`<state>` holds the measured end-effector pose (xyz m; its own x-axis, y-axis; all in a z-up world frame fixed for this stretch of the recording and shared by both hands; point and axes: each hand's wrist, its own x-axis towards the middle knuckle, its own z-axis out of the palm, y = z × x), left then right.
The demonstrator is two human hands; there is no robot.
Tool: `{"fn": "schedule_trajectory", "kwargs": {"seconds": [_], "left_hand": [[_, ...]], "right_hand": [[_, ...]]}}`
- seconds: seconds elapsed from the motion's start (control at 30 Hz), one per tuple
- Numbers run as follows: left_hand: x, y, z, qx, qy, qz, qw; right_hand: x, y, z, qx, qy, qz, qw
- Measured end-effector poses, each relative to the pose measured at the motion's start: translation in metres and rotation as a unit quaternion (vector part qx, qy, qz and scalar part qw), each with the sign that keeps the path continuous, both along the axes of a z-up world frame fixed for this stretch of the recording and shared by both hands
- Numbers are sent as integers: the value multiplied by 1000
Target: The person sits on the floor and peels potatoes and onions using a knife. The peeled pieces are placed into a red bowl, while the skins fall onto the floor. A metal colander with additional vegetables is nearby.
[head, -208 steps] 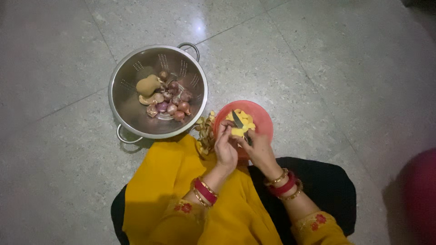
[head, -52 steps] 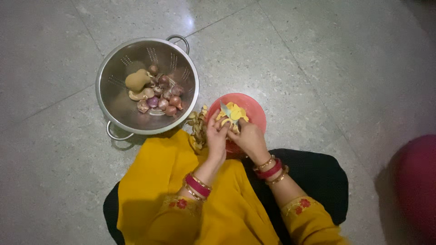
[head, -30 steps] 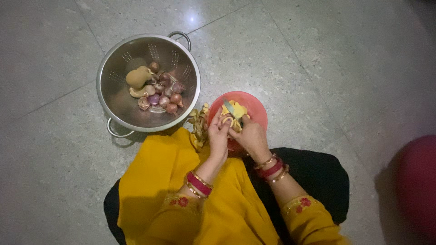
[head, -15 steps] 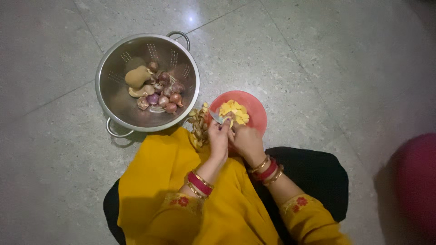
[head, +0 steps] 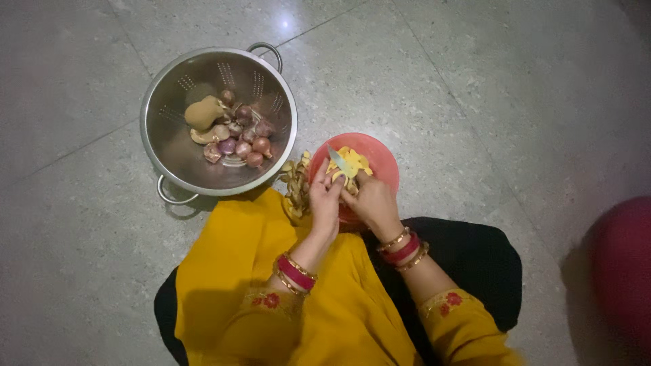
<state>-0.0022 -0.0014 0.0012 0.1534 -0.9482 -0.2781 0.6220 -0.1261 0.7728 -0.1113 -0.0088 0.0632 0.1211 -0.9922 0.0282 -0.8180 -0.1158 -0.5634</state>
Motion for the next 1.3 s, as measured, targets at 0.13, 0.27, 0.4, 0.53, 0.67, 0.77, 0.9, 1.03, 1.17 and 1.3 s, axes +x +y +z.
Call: {"fn": "schedule_trajectory", "kwargs": {"seconds": [0.13, 0.27, 0.4, 0.53, 0.67, 0.77, 0.9, 1.03, 1.17, 1.3], "left_hand": [[-1, -1, 1, -7, -6, 2, 1000], [-1, 3, 1, -18, -8, 7, 1000], [-1, 4, 3, 33, -10, 14, 999], [1, 6, -1, 49, 30, 4, 998], [1, 2, -7, -27, -4, -16, 1000], [3, -3, -5, 10, -13, -29, 999], [5, -3, 3, 43, -17, -44, 998], [6, -2, -3, 43, -11, -55, 998], [1, -2, -12, 16, -24, -31, 999], [2, -2, -10, 12, 0, -32, 999]], "right_hand": [[-1, 3, -4, -2, 25, 10, 1000], [-1, 9, -12, 25, 48, 26, 998], [3, 13, -18, 6, 50, 57, 997], [4, 10, -12, 10, 36, 36, 999], [1, 5, -7, -16, 8, -1, 1000], [-3, -2, -6, 19, 23, -17, 999], [-6, -3, -3, 3, 31, -6, 999], [-6, -1, -3, 14, 29, -6, 999], [-6, 0, -11, 4, 45, -2, 999], [-4, 2, -15, 11, 57, 24, 998]]}}
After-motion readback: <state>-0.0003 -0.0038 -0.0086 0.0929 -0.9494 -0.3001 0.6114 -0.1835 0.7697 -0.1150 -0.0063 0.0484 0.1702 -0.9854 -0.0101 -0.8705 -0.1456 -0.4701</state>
